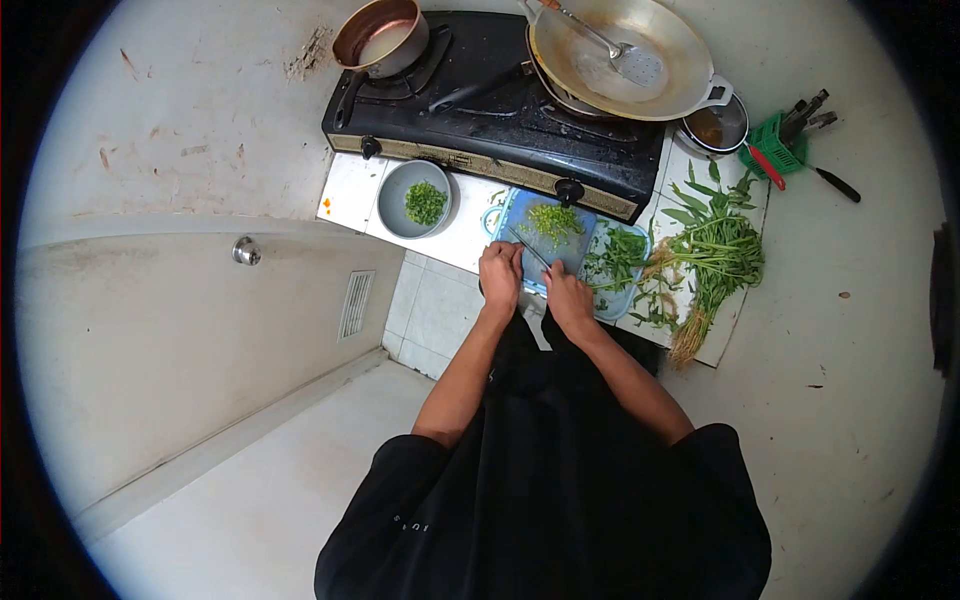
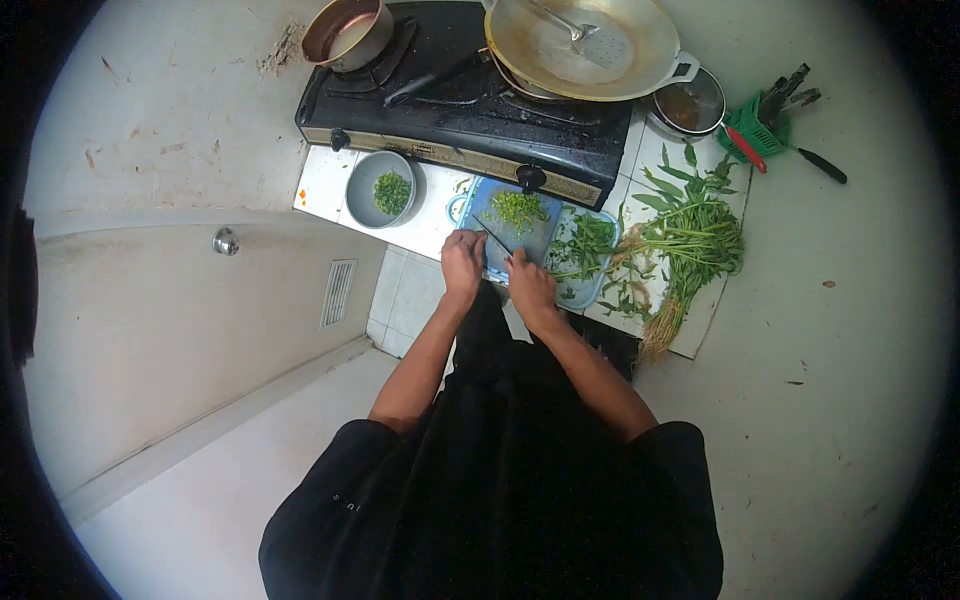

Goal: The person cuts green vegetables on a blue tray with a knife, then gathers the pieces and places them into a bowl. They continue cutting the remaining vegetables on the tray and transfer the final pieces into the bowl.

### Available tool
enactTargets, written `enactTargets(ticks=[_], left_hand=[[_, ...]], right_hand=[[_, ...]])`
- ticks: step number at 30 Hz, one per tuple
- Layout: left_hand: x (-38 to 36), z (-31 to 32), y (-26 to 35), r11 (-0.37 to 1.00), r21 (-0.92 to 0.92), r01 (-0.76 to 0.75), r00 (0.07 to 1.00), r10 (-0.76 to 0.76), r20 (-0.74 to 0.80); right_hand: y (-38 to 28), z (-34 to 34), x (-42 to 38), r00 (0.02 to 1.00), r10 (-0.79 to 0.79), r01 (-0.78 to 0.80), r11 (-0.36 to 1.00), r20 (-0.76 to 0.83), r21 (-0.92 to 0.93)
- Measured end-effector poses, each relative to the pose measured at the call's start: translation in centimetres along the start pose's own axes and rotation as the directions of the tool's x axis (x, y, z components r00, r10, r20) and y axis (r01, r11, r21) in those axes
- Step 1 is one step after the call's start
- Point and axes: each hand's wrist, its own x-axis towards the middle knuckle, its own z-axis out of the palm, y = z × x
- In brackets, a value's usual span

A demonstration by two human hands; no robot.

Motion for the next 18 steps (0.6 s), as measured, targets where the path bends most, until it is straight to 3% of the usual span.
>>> enactTargets(ticks=[6,18], left_hand=[[0.1,0.1,-0.1,0.996,0.086,-0.034,0.999,0.036,-0.017],[0.8,0.7,-1.0,0.999,-0.03,-0.028,0.995,0.03,0.09]], right_hand=[[-1.3,-0.3,2.3,0.999,-0.034,0.034,0.996,-0.004,0.088],[2.3,-1.9,-1.5,0.998,0.034,-0.042,0.984,0.048,0.176]])
